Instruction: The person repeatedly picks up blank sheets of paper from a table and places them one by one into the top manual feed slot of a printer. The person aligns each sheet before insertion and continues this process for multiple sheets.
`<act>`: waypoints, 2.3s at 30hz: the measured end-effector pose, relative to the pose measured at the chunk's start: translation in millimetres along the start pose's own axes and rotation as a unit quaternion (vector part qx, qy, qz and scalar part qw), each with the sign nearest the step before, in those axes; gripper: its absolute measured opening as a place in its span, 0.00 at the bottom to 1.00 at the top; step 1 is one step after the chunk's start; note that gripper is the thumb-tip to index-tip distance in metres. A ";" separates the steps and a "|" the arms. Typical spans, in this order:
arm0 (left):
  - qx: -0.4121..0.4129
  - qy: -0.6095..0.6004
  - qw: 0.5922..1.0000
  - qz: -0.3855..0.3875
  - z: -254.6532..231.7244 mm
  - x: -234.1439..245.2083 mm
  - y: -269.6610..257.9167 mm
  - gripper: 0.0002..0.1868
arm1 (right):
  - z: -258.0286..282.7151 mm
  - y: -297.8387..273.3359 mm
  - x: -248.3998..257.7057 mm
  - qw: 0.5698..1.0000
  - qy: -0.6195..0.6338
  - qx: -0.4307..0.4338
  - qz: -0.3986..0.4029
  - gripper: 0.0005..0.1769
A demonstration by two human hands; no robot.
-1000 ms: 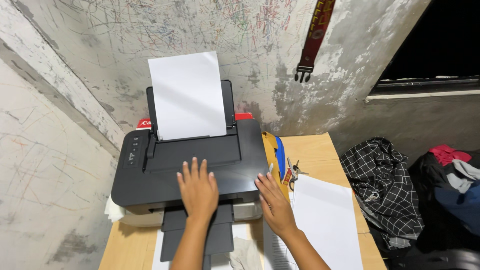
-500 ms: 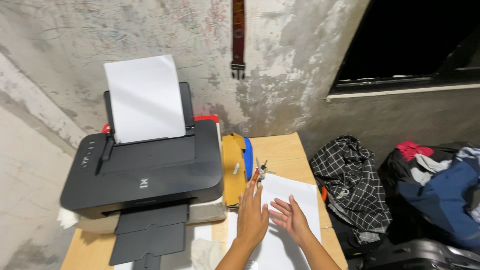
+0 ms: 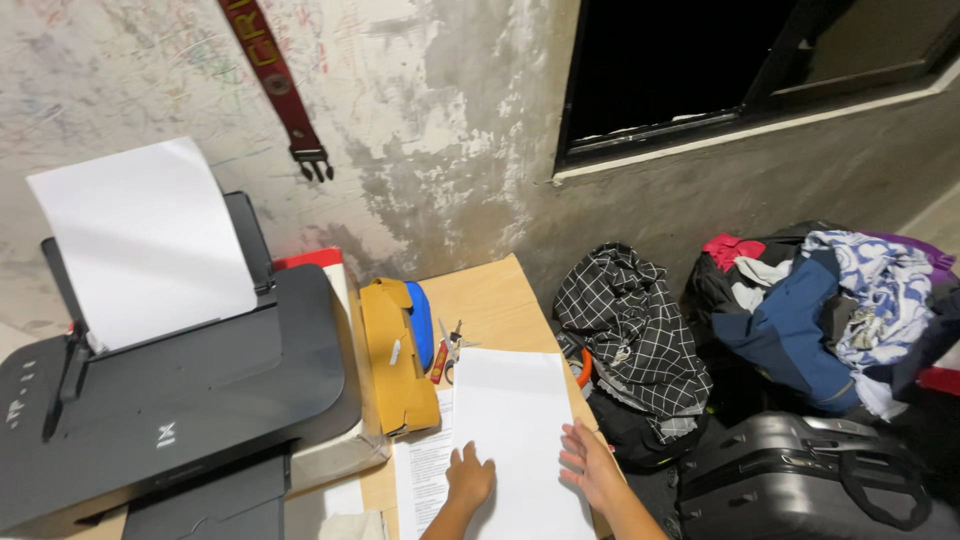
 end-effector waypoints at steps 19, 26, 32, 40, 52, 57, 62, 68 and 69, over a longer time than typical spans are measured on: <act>0.014 -0.065 0.998 -0.021 16.9 12.2 -5.4 0.44 | -38.2 16.3 28.2 0.959 -0.278 -0.058 -0.021 0.52; -0.014 -0.067 0.998 0.011 10.1 -5.6 -11.5 0.42 | -39.5 11.3 21.5 0.955 -0.292 -0.057 -0.002 0.52; 0.003 -0.070 0.997 0.011 3.8 -3.0 -20.6 0.41 | -39.0 -0.6 20.9 0.960 -0.269 -0.070 0.004 0.49; 0.036 -0.089 0.995 -0.029 4.6 12.8 -31.4 0.38 | -34.9 -5.5 18.2 0.968 -0.246 -0.056 -0.012 0.39; 0.017 -0.265 0.964 0.020 7.4 18.2 -46.4 0.09 | -17.0 -30.5 -54.9 0.949 -0.301 -0.017 0.090 0.30; -0.050 -0.360 0.915 0.173 -15.4 -1.0 -57.7 0.07 | -18.1 -31.1 -85.1 0.937 -0.337 0.007 0.092 0.28; 0.044 -0.433 0.879 0.195 -16.8 2.4 -64.4 0.17 | -6.5 -16.7 -87.4 0.891 -0.414 0.176 0.058 0.19; 0.100 -0.424 0.880 0.190 -23.2 31.3 -79.7 0.27 | -11.1 -45.9 -122.6 0.856 -0.425 0.217 0.201 0.18; 0.097 -0.409 0.889 0.179 -23.3 34.7 -79.2 0.29 | -11.7 -56.1 -133.2 0.849 -0.411 0.219 0.249 0.18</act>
Point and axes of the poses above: each hand's wrist, its own y-axis towards the middle knuckle, its own x-axis out of the back of the hand, z = x × y, the point moved 7 cm from there along y, towards the middle knuckle, and after that the axes turned 4 degrees about x, right-handed, at the moved point
